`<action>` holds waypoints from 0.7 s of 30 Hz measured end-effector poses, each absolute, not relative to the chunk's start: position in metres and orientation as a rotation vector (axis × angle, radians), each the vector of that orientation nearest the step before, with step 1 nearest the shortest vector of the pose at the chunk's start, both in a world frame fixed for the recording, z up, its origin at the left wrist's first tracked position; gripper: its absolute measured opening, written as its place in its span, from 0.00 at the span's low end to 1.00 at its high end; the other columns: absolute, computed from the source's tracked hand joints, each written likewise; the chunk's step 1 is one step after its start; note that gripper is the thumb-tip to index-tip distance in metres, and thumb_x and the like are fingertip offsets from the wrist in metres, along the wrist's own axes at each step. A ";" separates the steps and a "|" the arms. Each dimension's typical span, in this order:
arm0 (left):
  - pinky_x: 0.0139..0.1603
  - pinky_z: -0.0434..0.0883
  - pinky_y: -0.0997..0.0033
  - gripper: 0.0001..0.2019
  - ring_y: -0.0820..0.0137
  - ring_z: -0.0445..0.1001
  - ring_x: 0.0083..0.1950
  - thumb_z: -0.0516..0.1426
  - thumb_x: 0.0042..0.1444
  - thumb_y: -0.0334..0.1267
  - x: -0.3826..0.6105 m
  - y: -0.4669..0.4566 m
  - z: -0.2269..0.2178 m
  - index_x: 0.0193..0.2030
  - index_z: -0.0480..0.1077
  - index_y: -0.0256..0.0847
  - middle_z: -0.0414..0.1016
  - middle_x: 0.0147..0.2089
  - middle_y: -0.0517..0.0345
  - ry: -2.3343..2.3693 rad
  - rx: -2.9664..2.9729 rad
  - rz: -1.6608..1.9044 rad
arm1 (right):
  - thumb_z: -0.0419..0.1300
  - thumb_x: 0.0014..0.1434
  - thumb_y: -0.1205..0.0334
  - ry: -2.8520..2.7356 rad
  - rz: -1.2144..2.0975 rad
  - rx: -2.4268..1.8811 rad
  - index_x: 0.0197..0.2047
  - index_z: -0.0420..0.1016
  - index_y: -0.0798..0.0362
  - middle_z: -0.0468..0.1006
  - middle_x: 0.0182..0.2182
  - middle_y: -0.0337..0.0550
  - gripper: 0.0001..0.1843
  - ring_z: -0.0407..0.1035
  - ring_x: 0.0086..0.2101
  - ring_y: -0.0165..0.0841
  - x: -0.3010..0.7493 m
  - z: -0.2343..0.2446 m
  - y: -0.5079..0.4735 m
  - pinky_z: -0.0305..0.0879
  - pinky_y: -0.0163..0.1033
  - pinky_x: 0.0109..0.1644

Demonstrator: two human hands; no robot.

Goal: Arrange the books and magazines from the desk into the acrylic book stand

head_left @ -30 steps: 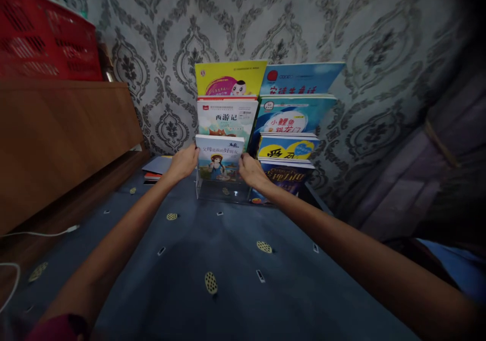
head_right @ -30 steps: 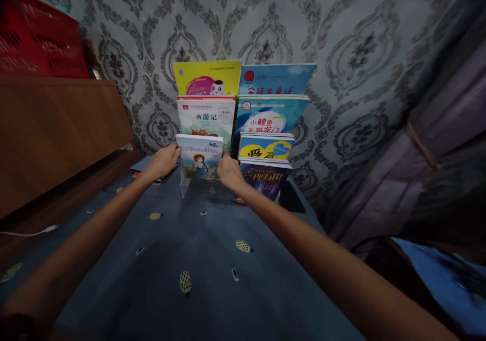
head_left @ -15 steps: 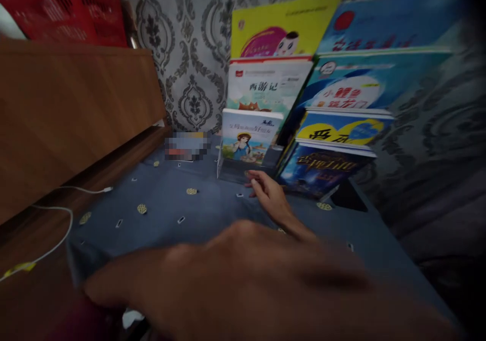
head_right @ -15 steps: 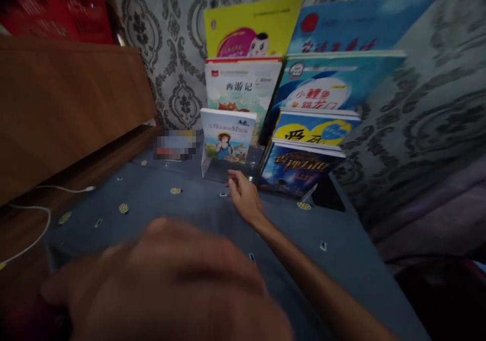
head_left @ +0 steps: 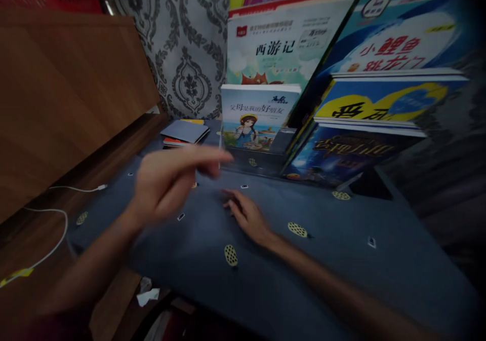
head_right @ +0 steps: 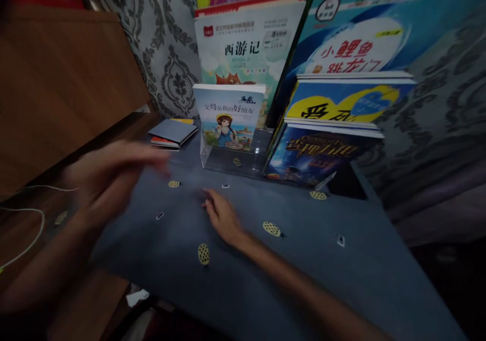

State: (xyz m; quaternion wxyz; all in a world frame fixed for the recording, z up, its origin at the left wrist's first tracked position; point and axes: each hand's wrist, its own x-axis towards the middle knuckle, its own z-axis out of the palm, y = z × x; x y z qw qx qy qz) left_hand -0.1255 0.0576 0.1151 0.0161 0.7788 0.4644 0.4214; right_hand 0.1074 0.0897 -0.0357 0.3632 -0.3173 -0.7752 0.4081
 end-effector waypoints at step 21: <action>0.62 0.67 0.57 0.24 0.56 0.71 0.65 0.51 0.67 0.36 -0.235 0.206 0.044 0.69 0.59 0.39 0.69 0.67 0.41 2.218 2.390 -0.474 | 0.49 0.70 0.58 -1.997 1.162 -0.855 0.54 0.74 0.50 0.82 0.40 0.47 0.17 0.78 0.41 0.39 0.115 -0.036 0.090 0.75 0.48 0.48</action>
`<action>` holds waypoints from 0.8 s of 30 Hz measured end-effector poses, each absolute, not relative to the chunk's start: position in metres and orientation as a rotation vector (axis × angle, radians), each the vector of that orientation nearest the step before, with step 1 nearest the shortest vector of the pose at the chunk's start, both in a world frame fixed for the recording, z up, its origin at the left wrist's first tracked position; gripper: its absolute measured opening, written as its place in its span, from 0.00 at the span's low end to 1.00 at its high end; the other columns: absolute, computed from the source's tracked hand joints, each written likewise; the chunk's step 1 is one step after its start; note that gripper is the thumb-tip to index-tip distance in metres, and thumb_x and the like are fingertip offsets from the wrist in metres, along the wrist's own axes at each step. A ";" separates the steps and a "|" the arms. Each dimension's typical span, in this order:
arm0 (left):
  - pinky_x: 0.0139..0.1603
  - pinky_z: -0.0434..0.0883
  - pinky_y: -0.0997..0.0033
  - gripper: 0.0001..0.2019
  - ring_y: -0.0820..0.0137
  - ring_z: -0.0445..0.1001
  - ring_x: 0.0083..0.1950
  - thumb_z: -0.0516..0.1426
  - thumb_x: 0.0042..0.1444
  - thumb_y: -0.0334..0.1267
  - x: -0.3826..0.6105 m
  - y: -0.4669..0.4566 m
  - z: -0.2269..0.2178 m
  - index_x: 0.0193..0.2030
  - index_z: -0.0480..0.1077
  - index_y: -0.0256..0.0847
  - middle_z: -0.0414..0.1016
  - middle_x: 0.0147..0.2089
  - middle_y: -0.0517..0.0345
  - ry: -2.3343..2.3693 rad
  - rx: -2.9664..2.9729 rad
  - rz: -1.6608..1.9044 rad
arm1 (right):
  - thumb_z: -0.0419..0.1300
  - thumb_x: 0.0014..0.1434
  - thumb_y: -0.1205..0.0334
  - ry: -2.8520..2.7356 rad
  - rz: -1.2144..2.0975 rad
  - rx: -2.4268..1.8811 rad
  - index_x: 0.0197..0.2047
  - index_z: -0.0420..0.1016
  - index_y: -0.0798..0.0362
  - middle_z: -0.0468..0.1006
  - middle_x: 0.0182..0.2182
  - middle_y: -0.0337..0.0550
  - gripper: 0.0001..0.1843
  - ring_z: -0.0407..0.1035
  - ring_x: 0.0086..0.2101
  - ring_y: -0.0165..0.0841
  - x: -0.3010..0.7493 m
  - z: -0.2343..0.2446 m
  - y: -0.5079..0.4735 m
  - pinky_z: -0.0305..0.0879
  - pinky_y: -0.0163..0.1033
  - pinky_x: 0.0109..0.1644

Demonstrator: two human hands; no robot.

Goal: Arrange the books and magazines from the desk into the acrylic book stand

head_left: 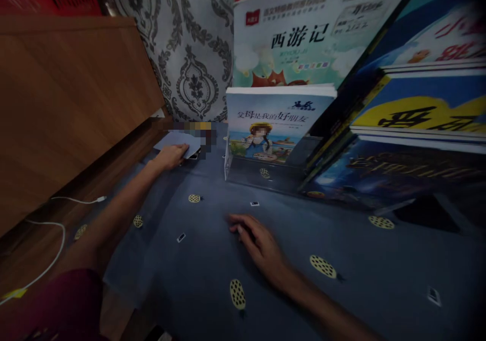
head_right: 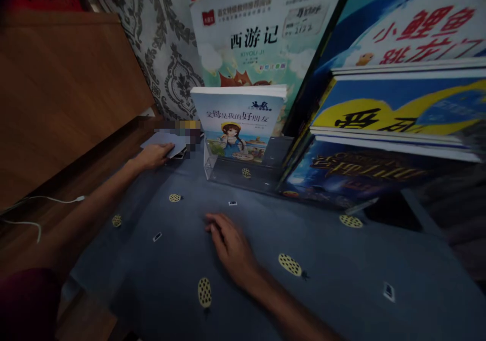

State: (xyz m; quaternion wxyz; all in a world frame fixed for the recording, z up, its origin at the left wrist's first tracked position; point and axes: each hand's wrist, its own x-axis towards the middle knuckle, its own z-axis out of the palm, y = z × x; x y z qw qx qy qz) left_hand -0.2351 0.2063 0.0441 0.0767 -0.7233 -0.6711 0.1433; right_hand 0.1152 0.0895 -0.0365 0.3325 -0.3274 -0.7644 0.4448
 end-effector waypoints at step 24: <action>0.50 0.77 0.53 0.26 0.47 0.75 0.59 0.53 0.68 0.53 0.023 -0.019 -0.003 0.54 0.73 0.28 0.76 0.56 0.29 -1.371 -2.674 -0.079 | 0.48 0.70 0.61 -2.219 0.760 -0.816 0.57 0.74 0.50 0.80 0.53 0.51 0.18 0.73 0.55 0.42 0.155 -0.033 0.083 0.69 0.55 0.62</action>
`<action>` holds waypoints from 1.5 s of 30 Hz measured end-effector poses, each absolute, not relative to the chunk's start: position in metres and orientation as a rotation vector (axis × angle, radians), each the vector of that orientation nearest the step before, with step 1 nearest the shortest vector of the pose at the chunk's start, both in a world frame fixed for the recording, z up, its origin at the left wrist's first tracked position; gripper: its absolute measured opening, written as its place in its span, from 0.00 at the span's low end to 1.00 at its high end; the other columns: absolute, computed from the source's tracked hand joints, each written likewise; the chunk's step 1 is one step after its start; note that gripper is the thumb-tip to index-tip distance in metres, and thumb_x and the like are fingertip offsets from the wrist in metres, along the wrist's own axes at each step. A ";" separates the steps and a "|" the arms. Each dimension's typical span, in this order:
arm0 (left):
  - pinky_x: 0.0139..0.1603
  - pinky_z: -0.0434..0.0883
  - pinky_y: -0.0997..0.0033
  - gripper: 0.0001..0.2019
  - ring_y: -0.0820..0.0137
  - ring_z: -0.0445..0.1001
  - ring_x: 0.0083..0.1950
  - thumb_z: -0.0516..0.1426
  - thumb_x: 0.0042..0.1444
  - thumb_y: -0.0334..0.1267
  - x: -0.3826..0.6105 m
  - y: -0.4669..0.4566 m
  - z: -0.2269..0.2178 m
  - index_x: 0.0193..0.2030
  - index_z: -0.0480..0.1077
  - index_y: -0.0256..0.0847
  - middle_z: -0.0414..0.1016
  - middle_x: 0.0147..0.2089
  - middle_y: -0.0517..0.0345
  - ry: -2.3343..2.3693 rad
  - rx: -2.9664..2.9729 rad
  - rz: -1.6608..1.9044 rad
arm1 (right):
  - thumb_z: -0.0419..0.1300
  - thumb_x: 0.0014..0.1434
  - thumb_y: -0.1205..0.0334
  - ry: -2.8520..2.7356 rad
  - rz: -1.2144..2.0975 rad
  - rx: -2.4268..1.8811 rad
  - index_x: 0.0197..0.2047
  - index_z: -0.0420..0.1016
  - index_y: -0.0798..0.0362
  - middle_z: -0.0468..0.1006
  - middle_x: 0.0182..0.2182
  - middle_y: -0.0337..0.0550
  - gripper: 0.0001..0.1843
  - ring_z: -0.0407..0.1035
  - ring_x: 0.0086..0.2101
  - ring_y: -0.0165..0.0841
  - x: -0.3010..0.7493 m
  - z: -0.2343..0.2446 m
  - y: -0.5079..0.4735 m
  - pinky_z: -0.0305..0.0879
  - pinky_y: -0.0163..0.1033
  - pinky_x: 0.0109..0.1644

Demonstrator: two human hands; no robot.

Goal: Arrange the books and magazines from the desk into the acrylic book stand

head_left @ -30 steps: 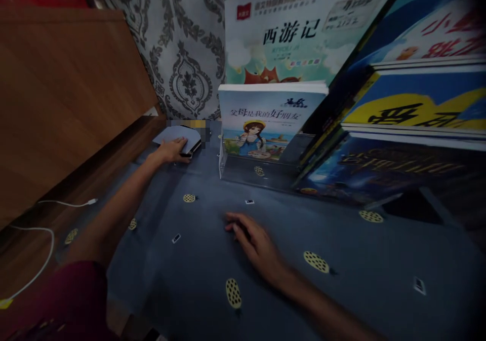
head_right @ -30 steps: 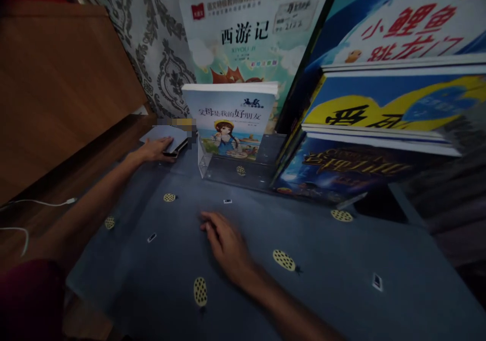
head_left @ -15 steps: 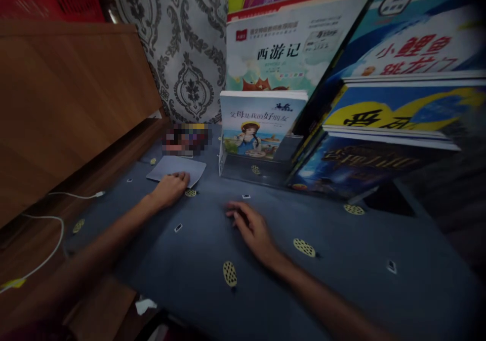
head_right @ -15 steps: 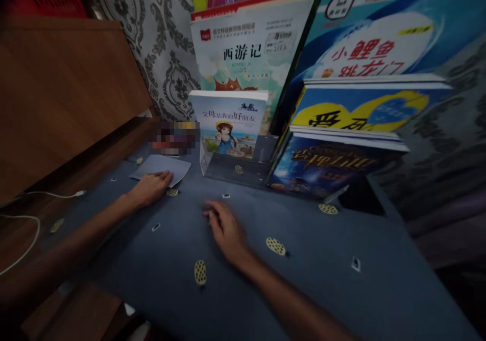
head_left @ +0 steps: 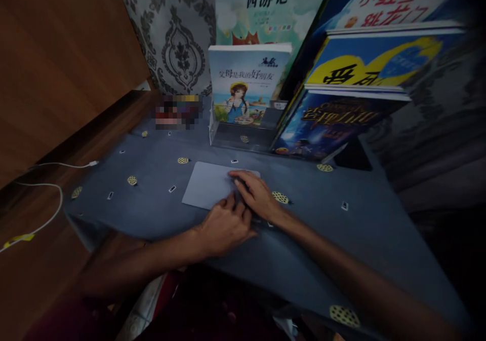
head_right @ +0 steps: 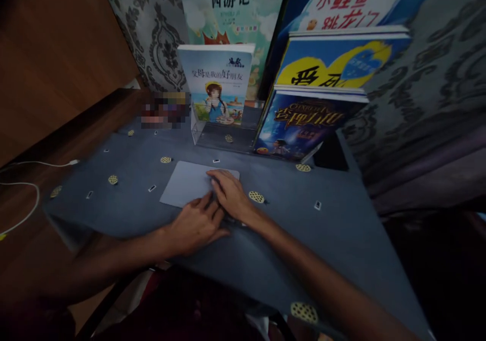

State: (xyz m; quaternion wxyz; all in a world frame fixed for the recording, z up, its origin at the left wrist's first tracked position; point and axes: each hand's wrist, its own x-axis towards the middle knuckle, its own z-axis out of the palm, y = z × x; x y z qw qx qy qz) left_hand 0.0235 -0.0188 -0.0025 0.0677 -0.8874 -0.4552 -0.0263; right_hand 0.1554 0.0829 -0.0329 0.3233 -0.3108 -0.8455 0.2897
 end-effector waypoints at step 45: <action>0.67 0.67 0.51 0.24 0.62 0.69 0.66 0.48 0.66 0.25 -0.017 0.006 -0.003 0.67 0.65 0.42 0.75 0.62 0.49 -0.936 -3.118 -0.345 | 0.46 0.72 0.61 -2.464 0.636 -0.950 0.72 0.59 0.50 0.62 0.71 0.44 0.27 0.53 0.71 0.40 0.221 -0.046 0.094 0.48 0.61 0.74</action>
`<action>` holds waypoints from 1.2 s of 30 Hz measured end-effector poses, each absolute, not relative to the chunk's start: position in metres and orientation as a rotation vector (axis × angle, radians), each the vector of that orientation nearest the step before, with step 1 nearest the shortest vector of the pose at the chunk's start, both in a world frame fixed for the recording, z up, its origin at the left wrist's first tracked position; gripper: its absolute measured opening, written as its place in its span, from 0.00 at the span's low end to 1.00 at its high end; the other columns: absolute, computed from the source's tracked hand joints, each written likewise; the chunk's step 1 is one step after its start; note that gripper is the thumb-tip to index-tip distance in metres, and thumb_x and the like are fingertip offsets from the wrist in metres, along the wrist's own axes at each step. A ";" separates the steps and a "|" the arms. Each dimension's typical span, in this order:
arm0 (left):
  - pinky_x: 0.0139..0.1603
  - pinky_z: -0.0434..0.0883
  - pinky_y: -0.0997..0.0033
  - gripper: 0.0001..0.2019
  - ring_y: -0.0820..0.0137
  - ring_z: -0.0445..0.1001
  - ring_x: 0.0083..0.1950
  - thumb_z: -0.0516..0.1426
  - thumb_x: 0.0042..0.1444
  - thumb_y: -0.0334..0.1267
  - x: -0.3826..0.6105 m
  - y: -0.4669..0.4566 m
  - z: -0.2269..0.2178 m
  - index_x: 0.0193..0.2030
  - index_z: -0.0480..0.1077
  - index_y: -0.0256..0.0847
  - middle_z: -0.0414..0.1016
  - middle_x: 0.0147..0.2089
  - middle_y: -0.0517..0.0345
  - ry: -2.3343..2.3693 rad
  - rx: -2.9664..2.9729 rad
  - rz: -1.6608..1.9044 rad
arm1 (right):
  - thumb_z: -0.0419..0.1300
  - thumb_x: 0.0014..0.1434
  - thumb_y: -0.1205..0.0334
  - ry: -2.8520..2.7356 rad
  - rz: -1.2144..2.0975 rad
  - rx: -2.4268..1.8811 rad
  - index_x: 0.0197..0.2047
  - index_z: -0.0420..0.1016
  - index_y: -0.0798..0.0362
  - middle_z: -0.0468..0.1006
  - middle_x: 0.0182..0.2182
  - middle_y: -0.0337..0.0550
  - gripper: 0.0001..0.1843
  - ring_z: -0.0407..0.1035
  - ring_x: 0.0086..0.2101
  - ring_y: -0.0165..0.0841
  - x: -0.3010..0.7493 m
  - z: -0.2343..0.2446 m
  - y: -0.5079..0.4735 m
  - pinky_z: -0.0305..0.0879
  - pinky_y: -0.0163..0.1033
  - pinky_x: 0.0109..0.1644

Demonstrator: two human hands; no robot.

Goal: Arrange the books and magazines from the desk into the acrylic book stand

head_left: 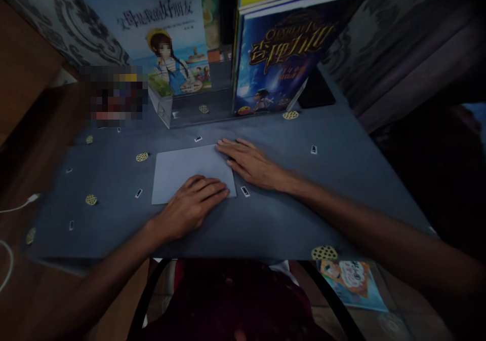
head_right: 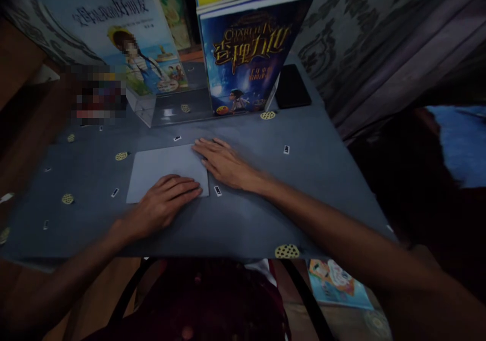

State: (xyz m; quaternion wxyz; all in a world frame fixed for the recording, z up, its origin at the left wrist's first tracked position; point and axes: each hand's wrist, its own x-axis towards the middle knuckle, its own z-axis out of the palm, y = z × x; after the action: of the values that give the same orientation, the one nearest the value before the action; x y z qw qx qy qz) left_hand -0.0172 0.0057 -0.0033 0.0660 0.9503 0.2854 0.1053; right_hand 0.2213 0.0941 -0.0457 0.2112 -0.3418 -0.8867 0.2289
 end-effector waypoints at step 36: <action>0.63 0.66 0.55 0.20 0.59 0.70 0.67 0.46 0.72 0.37 -0.106 0.071 -0.025 0.65 0.68 0.38 0.70 0.67 0.45 1.630 2.646 0.403 | 0.53 0.70 0.54 -2.462 0.183 -0.787 0.55 0.76 0.51 0.82 0.50 0.52 0.18 0.74 0.54 0.50 0.224 -0.038 0.083 0.65 0.63 0.63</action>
State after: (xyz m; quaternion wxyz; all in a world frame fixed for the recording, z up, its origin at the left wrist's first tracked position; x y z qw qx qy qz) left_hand -0.1061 0.0714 -0.0246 0.0042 0.8444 0.5201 0.1287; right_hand 0.2237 0.0831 -0.0384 0.2719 -0.2924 -0.9143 0.0678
